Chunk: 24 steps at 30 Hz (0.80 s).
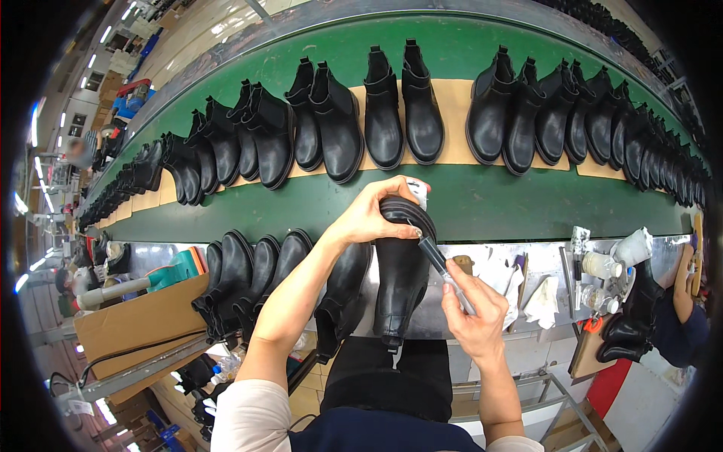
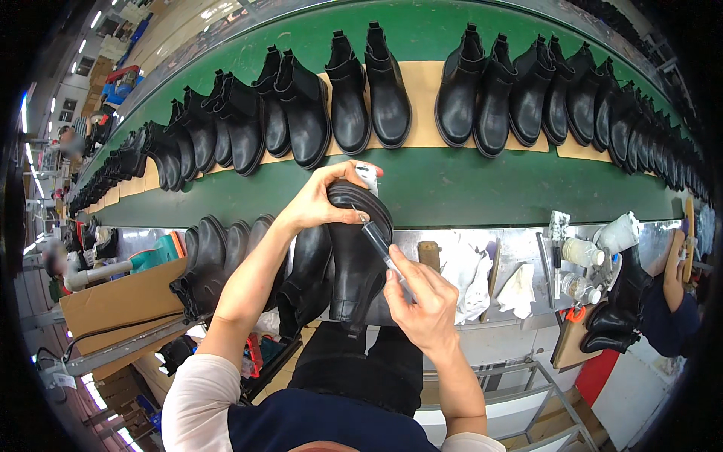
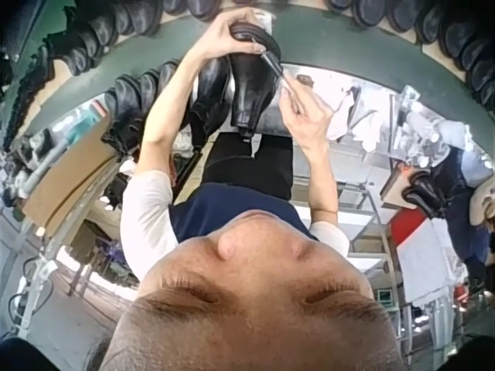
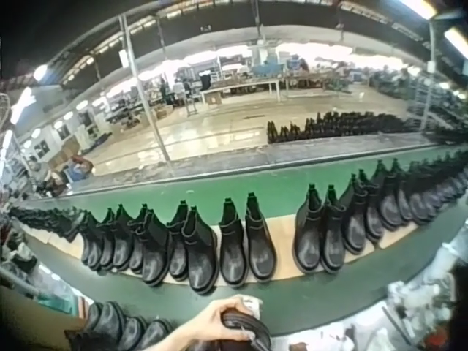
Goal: The recorder is inspecting and cleaning black Chelsea-style boots on a factory production line, checking soles and uppers.
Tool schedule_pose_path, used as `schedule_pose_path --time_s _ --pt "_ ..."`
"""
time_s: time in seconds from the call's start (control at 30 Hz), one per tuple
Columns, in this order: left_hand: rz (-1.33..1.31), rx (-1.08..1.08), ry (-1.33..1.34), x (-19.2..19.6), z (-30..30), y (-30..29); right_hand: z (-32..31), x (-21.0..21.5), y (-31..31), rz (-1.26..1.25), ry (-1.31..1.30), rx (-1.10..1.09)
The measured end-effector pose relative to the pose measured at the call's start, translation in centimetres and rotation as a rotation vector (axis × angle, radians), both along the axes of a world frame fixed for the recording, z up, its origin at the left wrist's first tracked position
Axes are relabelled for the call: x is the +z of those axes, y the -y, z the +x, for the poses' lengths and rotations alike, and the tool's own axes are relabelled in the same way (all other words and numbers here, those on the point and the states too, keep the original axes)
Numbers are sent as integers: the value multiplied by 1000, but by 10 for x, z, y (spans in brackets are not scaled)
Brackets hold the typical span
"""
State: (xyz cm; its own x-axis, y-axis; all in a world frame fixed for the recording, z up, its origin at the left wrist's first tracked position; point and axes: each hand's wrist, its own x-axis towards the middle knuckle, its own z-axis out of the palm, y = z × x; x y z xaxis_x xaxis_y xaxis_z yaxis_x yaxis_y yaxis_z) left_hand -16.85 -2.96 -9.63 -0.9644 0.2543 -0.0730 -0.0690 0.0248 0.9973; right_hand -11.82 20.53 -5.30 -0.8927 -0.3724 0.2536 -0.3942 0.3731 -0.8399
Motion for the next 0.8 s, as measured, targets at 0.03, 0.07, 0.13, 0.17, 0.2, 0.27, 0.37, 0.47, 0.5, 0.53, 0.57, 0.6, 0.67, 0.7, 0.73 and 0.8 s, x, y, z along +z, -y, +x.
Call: schedule_pose_path --time_s 0.03,0.07,0.13,0.17,0.2,0.27,0.37,0.47,0.5,0.53,0.57,0.6,0.67,0.7,0.73,0.8 --pt "-6 1 -11 0 0 0 0 -1 1 0 -2 3" --pt "-6 3 -13 0 0 0 0 -2 2 -7 -7 1" --pt "-1 2 28 1 -1 -1 0 -4 3 -12 -14 0" --pt "1 3 27 1 0 -1 -1 -4 3 -36 16 -9" --pt "30 17 35 1 0 -1 -1 -4 2 -60 45 -18" --pt "58 35 41 1 1 -1 0 -3 1 -58 110 -10" --pt "57 47 14 0 0 -1 -1 -3 1 -54 156 -4" --pt "5 8 50 0 -1 1 -1 -4 2 -60 130 -5" --pt "4 8 52 0 -1 1 -1 -3 3 -67 123 -8" --pt "5 8 55 0 -1 0 -2 -4 3 -66 122 -8" --pt "6 9 54 -1 -1 0 -2 -4 3 -66 117 -9" --pt "8 7 59 -1 -1 0 -2 -5 3 -66 111 -10" --pt "9 8 63 -2 -1 0 -3 -4 3 -60 114 -7" --pt "-2 8 51 -3 -2 0 -3 -4 3 -55 118 -5" --pt "-12 7 39 -4 -2 0 -3 -4 2 -54 117 -4" --pt "-2 2 35 -4 -2 0 -2 -5 2 -60 170 -8"
